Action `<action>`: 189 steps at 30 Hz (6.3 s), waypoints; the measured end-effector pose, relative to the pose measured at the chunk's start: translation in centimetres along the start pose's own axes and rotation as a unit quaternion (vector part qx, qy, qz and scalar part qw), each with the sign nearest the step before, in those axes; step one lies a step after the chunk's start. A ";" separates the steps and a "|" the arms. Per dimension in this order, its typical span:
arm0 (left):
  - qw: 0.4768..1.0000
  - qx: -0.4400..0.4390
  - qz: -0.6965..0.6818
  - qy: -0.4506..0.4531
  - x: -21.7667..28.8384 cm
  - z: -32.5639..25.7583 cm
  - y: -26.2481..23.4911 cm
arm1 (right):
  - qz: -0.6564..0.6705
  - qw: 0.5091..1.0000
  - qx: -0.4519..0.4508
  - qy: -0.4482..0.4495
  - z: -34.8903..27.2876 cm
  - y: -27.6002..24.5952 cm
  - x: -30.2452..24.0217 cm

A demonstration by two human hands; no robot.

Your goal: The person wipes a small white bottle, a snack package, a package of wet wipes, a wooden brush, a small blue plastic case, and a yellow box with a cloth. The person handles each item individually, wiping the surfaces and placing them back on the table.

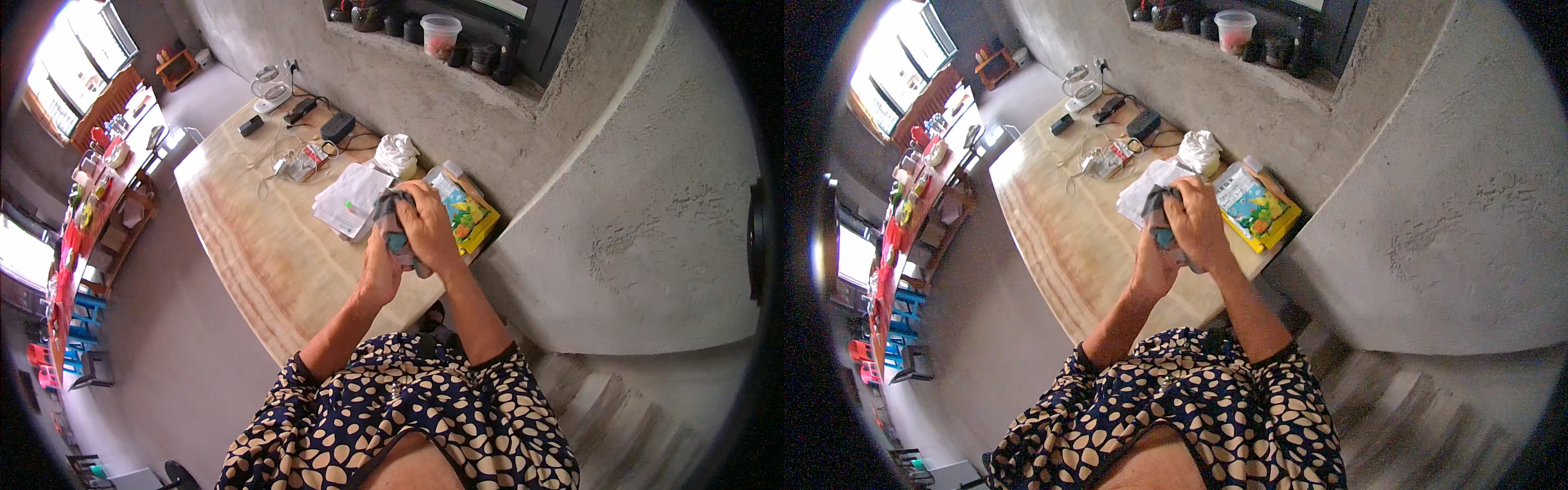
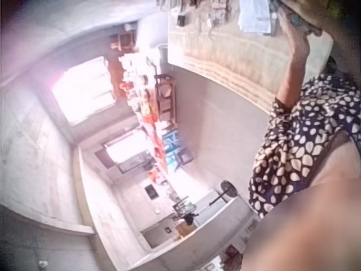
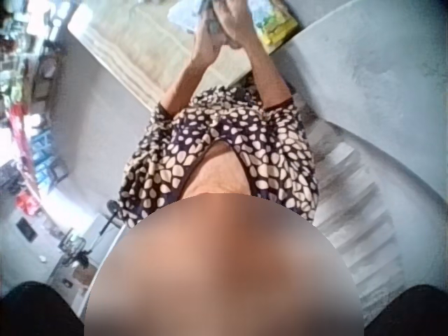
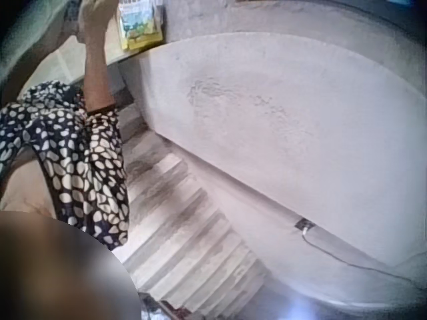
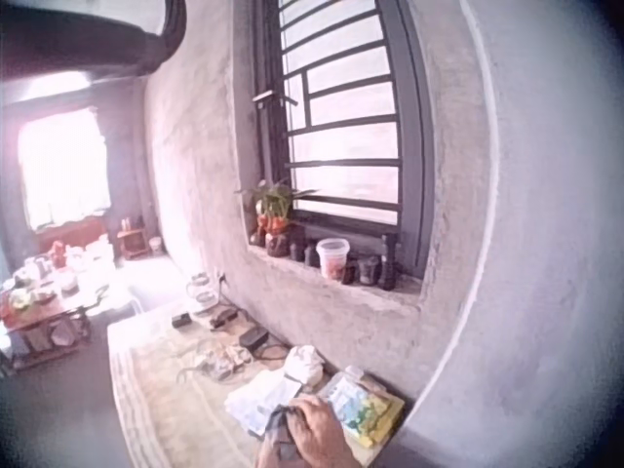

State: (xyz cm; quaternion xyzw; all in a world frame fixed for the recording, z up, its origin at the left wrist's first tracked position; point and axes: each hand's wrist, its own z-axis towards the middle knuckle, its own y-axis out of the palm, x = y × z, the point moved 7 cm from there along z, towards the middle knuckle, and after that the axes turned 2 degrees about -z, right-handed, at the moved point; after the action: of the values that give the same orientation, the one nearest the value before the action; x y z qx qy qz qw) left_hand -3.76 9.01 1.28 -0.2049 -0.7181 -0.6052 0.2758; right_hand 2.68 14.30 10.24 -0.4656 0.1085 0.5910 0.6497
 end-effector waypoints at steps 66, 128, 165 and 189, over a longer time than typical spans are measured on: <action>0.985 0.062 0.083 0.138 8.5 -0.8 0.7 | 0.690 0.685 -0.003 0.235 -4.8 4.2 0.9; 0.981 -0.080 0.168 0.061 4.9 -3.0 2.9 | 0.320 0.884 0.192 0.281 -5.5 -3.2 4.5; 0.985 -0.035 0.165 0.024 2.8 -1.1 2.1 | 0.472 0.768 0.267 0.341 -2.9 -2.8 5.9; 0.996 -0.057 -0.023 0.065 4.5 2.4 -0.8 | 0.398 0.884 0.115 0.219 -1.0 -0.4 0.4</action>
State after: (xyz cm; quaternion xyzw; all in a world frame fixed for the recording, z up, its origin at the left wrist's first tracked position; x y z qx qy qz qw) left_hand -8.09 11.07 3.32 -0.1646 -0.6674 -0.6634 0.2957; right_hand 3.57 13.94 9.64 -0.4233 0.4912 0.6661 0.3686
